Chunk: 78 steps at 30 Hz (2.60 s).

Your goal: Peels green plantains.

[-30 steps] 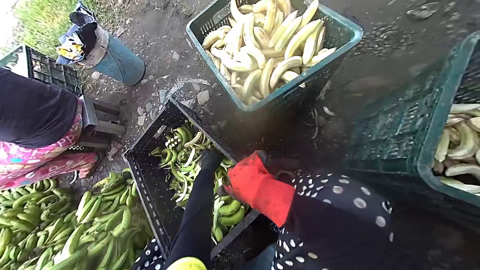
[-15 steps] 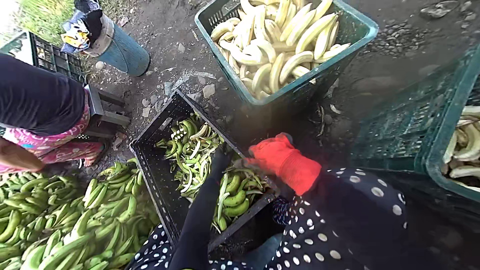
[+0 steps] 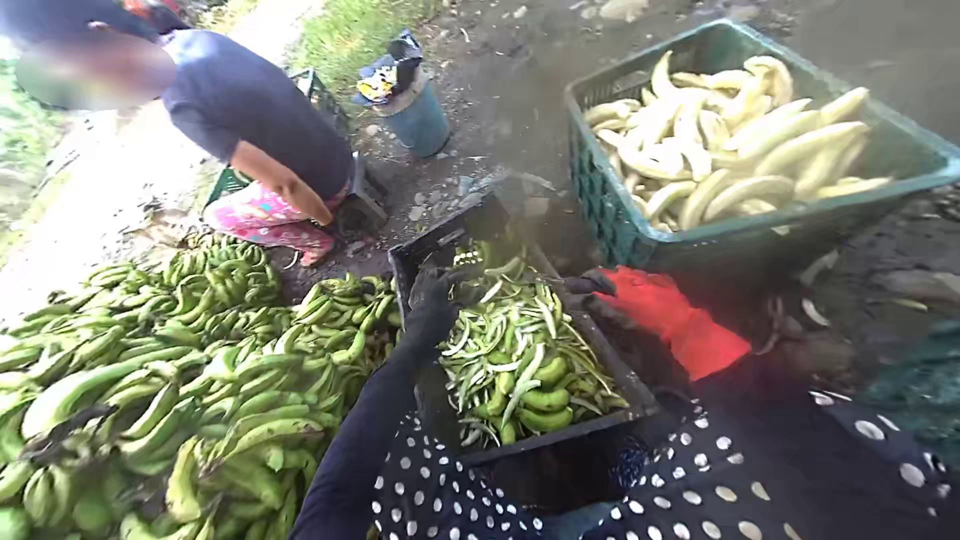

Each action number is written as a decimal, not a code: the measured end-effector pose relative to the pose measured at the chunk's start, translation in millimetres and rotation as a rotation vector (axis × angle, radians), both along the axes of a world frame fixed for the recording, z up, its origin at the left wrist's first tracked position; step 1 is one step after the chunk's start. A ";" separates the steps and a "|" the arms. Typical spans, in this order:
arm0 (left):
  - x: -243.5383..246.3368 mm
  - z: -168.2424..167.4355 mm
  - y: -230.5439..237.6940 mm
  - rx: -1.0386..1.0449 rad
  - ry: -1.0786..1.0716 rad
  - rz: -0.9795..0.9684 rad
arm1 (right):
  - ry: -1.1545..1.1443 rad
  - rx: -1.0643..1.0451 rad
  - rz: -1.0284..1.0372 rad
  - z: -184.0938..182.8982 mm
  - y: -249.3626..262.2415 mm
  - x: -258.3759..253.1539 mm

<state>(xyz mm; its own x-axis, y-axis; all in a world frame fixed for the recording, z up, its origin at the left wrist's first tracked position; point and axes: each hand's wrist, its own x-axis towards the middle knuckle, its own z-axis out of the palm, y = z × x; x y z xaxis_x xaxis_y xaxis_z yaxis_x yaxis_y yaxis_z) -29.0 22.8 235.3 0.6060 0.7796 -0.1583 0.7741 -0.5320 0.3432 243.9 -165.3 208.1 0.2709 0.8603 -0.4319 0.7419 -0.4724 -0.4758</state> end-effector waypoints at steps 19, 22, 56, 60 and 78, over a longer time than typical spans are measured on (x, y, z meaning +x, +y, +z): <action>-61.7 0.6 -43.3 -0.206 -0.969 0.284 | 0.264 0.373 -0.111 -4.1 42.8 -184.8; -71.1 9.0 -41.1 -0.203 -0.991 0.313 | 0.089 0.361 -0.072 19.0 35.4 -189.7; -65.1 3.3 -48.9 -0.217 -1.160 0.433 | 0.030 0.285 -0.221 29.8 41.2 -203.0; -66.9 -3.9 -51.2 -0.385 -0.967 -0.036 | 0.008 0.247 -0.308 24.4 78.6 -177.1; -69.0 21.4 -43.1 -0.405 -1.059 0.161 | 0.008 0.301 -0.267 33.5 68.6 -182.4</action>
